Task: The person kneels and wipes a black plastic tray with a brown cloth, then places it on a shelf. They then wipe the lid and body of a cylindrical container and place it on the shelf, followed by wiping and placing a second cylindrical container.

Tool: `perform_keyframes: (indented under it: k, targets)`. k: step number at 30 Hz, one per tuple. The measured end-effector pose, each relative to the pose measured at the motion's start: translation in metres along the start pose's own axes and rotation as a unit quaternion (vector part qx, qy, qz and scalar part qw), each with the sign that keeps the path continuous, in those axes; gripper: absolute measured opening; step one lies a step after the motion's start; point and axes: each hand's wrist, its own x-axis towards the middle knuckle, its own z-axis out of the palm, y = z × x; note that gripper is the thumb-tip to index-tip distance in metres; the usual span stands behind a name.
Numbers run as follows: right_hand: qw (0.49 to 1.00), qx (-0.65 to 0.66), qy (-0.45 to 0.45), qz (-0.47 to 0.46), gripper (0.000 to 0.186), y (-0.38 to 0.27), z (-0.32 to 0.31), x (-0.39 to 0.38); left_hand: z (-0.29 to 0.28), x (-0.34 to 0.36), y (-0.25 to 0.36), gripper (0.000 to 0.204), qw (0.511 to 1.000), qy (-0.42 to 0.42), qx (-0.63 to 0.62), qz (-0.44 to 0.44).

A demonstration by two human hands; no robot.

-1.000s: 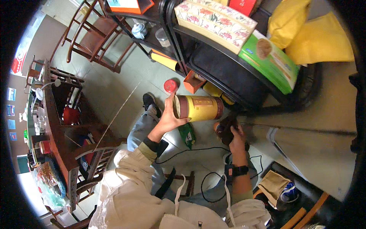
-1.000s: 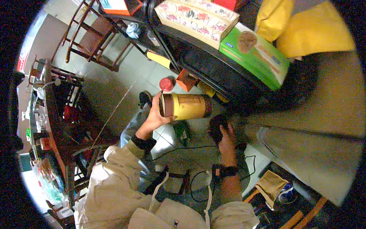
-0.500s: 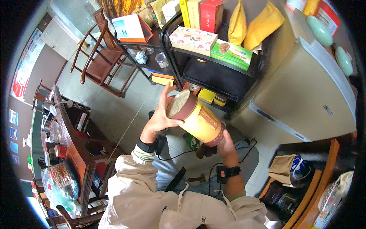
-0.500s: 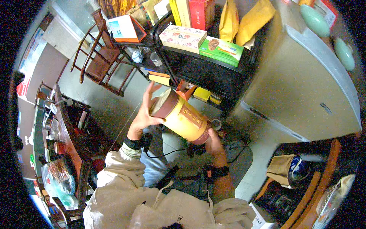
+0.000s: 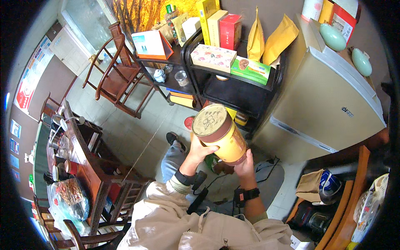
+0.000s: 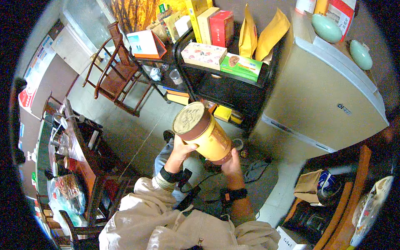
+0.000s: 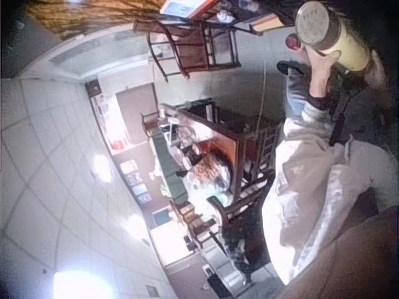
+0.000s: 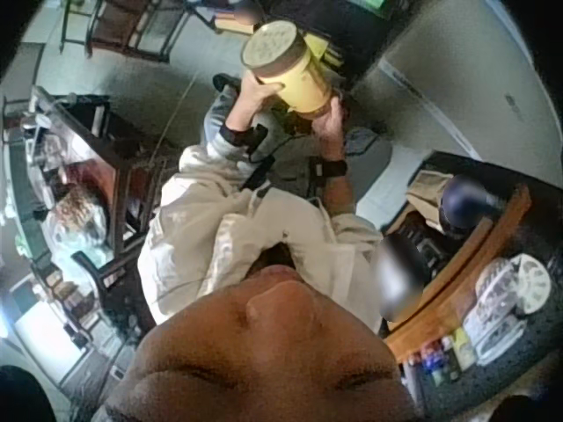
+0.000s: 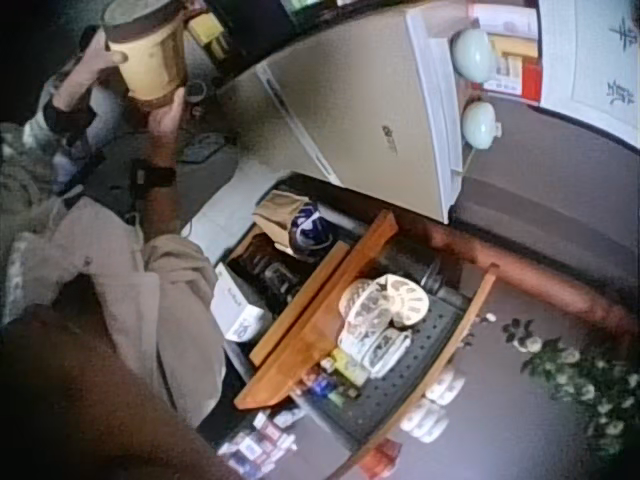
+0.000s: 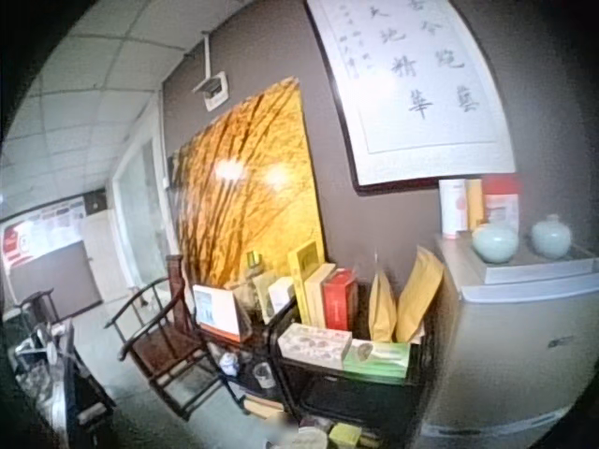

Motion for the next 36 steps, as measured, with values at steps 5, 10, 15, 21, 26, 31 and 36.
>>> perform_keyframes:
  k: [5,10,15,21,26,31,36]
  targets:
    - [0.977,-0.062,0.203,-0.007,0.054,-0.015,-0.008,0.003,0.006,0.000,0.004,0.111,0.991,0.011,0.132,0.028]
    - [0.952,-0.131,0.252,-0.111,0.035,-0.037,0.004,-0.004,0.010,-0.005,0.007,0.110,0.986,0.005,0.163,0.034]
    - [0.869,-0.346,0.205,-0.289,0.035,-0.058,0.058,-0.017,0.016,-0.009,-0.001,0.108,0.987,0.017,0.157,0.040]
    - [0.615,-0.705,-0.075,-0.344,0.039,-0.058,0.118,-0.031,0.012,0.002,-0.013,0.092,0.994,0.055,0.090,0.024]
    - [0.544,-0.763,-0.039,-0.348,0.041,-0.055,0.129,-0.025,0.007,-0.003,-0.011,0.093,0.999,0.027,0.033,0.022]
    - [0.636,-0.693,-0.011,-0.339,0.050,-0.057,0.128,-0.011,0.008,-0.009,-0.001,0.099,1.000,-0.015,0.014,-0.008]
    - [0.779,-0.570,-0.001,-0.262,0.052,-0.074,0.118,0.012,0.012,-0.015,0.007,0.105,0.997,-0.045,-0.031,-0.054]
